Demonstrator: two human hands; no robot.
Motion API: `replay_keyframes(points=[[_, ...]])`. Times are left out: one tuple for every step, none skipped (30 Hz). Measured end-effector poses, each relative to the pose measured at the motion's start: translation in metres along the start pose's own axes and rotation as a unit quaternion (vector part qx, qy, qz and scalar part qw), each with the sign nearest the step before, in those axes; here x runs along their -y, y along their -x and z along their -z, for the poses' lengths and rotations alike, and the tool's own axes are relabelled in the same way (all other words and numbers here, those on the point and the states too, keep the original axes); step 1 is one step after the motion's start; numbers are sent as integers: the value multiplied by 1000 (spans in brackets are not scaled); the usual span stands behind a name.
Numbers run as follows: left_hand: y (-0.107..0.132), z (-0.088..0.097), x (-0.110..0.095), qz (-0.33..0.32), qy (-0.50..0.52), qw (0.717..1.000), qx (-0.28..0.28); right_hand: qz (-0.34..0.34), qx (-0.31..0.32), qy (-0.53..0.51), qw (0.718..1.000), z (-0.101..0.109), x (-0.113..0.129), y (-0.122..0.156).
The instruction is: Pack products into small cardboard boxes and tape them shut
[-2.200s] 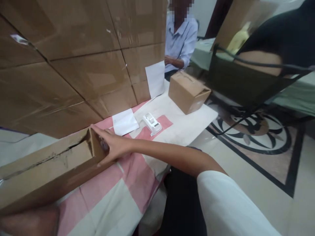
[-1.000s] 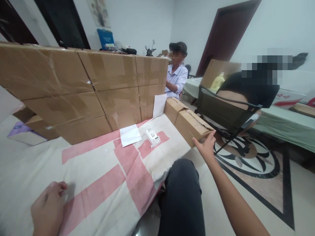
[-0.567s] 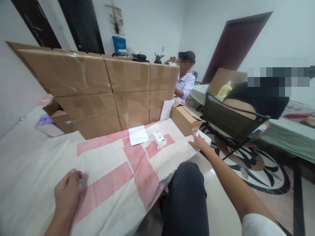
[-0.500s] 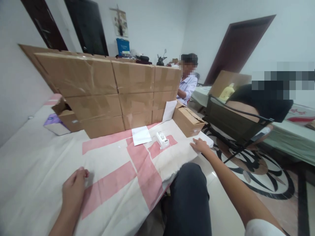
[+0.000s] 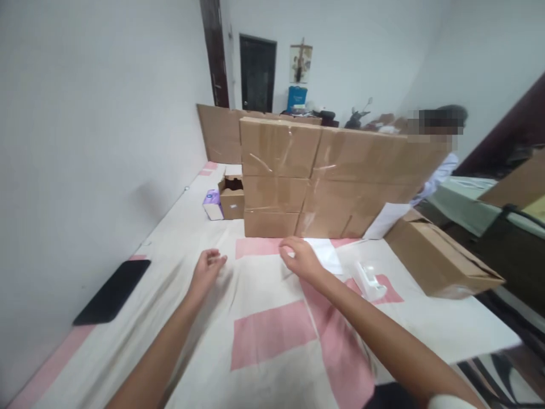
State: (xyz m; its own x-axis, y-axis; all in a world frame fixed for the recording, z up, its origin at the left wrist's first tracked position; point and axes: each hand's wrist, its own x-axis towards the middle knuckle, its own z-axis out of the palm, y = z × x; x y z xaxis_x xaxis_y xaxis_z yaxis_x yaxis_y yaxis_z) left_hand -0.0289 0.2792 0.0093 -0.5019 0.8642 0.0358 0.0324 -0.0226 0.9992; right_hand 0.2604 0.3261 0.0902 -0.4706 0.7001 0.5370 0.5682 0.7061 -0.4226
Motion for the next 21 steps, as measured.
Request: replay_keyframes(points=[[-28, 3, -4, -10, 9, 1000, -23, 33, 4, -24, 999, -27, 13, -27], [-56, 4, -6, -22, 20, 999, -45, 53, 18, -39, 998, -54, 24, -54], [-83, 3, -8, -33, 32, 997, -66, 64, 36, -43, 996, -78, 33, -82], [-108, 1, -9, -41, 45, 995, -80, 59, 50, -37, 996, -100, 41, -110], [-129, -2, -7, -46, 60, 993, -89, 44, 64, -25, 997, -120, 46, -139], [-146, -6, -3, -49, 74, 992, -92, 17, 75, -11, 997, -136, 49, -166], [-159, -8, 3, -53, 87, 991, -90, -19, 83, 5, 996, -150, 50, -191], [-168, -11, 10, -59, 98, 990, -82, -59, 87, 23, 994, -161, 48, -214], [-174, -12, 18, -67, 107, 989, -73, -98, 85, 43, 991, -170, 45, -233], [-177, -12, 26, -75, 113, 989, -61, -130, 78, 63, 986, -177, 41, -250], [-180, -11, 33, -83, 118, 988, -49, -156, 68, 82, 982, -184, 36, -262], [-182, -10, 38, -88, 121, 988, -38, -175, 59, 97, 978, -189, 30, -272], [-184, -8, 42, -89, 123, 988, -29, -187, 56, 107, 975, -194, 25, -279], [-187, -7, 45, -87, 124, 988, -24, -193, 58, 111, 973, -198, 21, -285], [-191, -6, 46, -84, 125, 988, -24, -192, 63, 112, 973, -201, 18, -288], [-194, -5, 47, -83, 125, 988, -26, -186, 72, 111, 974, -204, 17, -291], [-198, -5, 47, -83, 124, 988, -32, -175, 80, 109, 975, -207, 16, -292], [-201, -5, 47, -84, 123, 988, -38, -161, 86, 107, 977, -209, 16, -293], [-204, -4, 47, -85, 121, 988, -46, -144, 91, 103, 980, -211, 17, -292], [-206, -4, 47, -86, 117, 988, -58, -125, 98, 98, 982, -212, 19, -291], [-207, -2, 47, -86, 113, 987, -74, -103, 108, 93, 984, -213, 22, -289]])
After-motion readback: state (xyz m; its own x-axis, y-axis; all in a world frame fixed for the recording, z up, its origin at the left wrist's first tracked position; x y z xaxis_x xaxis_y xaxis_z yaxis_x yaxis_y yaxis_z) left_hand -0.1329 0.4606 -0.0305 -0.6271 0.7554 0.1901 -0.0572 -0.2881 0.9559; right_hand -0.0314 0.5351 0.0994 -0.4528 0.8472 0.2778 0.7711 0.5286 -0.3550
